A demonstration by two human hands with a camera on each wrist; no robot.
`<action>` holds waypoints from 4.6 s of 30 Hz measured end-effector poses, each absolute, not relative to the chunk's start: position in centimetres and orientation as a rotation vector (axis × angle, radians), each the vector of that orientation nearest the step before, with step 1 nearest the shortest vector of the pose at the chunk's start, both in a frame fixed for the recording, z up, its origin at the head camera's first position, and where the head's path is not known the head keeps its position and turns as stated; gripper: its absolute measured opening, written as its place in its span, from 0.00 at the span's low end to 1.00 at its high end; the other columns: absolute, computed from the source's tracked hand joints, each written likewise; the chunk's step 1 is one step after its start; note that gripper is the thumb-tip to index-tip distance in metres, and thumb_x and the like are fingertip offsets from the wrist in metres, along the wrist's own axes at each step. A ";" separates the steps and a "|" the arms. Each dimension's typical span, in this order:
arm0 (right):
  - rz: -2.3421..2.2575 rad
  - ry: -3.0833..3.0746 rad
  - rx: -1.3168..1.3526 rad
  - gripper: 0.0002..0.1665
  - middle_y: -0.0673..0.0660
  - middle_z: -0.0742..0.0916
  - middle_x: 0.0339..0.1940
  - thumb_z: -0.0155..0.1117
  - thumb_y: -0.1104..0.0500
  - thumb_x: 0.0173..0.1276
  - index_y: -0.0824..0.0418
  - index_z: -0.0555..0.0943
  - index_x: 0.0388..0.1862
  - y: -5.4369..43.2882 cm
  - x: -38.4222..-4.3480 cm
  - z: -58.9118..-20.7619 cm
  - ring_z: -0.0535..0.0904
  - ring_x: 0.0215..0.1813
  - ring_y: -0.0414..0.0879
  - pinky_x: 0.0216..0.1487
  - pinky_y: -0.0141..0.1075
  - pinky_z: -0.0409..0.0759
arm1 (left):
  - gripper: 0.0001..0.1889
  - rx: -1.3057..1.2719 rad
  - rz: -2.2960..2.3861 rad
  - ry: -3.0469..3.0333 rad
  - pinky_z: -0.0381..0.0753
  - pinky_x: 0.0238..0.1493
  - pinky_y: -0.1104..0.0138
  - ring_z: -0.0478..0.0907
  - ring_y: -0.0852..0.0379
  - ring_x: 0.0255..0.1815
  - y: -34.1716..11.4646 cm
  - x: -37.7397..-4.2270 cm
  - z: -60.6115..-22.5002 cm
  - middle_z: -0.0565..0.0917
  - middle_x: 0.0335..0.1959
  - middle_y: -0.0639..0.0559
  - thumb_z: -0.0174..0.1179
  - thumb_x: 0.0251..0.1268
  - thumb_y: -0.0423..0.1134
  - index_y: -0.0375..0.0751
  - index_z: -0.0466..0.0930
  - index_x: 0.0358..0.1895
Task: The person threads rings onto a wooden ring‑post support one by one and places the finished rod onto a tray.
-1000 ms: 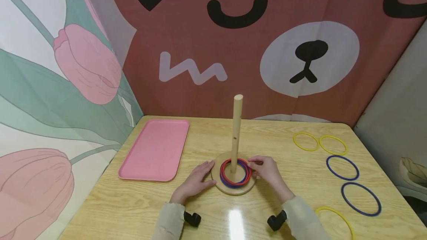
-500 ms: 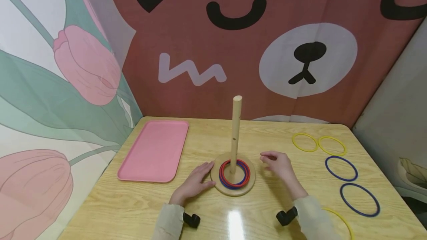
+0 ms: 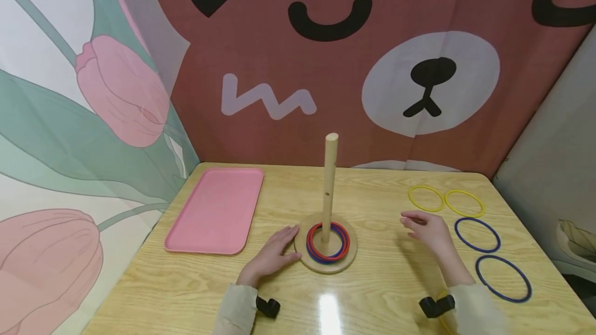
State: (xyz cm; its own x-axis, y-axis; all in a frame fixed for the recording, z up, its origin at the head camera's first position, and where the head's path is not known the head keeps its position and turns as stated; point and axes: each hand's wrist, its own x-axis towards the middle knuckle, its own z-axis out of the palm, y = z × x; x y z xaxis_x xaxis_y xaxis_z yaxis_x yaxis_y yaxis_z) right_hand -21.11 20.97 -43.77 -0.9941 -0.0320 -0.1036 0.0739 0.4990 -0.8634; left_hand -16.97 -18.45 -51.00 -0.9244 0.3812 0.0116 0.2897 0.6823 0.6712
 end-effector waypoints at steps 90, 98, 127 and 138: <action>-0.970 2.555 0.264 0.30 0.58 0.88 0.38 0.71 0.49 0.60 0.71 0.80 0.52 32.7 -13.6 -49.5 0.83 0.39 0.46 0.38 0.40 0.84 | 0.39 0.547 1.074 2.771 0.49 0.76 0.41 0.52 0.40 0.78 -18.5 -17.0 -51.4 0.59 0.77 0.41 0.58 0.67 0.53 0.41 0.55 0.76; -1.096 2.536 0.258 0.34 0.62 0.88 0.44 0.69 0.46 0.61 0.72 0.79 0.55 31.1 -13.8 -48.0 0.83 0.41 0.43 0.37 0.35 0.86 | 0.39 0.544 1.082 2.767 0.49 0.76 0.41 0.52 0.40 0.78 -18.4 -17.0 -51.2 0.59 0.77 0.41 0.58 0.67 0.53 0.42 0.56 0.76; -1.770 2.495 -0.097 0.21 0.28 0.84 0.39 0.63 0.51 0.70 0.57 0.81 0.58 22.9 -16.4 -37.9 0.80 0.43 0.24 0.41 0.27 0.85 | 0.38 0.544 1.078 2.756 0.48 0.76 0.39 0.51 0.38 0.78 -18.5 -17.0 -51.5 0.57 0.77 0.40 0.57 0.68 0.54 0.44 0.54 0.76; -1.970 2.520 -0.248 0.17 0.32 0.86 0.37 0.66 0.54 0.67 0.51 0.84 0.55 19.5 -17.7 -31.6 0.82 0.40 0.28 0.39 0.24 0.84 | 0.38 0.553 1.099 2.752 0.49 0.75 0.39 0.51 0.38 0.78 -18.6 -16.9 -51.4 0.58 0.77 0.40 0.57 0.68 0.54 0.43 0.55 0.76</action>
State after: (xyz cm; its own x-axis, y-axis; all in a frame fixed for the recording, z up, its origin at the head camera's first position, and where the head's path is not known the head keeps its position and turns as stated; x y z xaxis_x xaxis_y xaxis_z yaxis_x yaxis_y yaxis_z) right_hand -17.70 19.48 -31.57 -0.9859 -0.0803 0.1470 -0.1621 0.2352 -0.9583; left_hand -16.93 -18.56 -51.41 -0.9248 0.3801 0.0175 0.2877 0.6682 0.6861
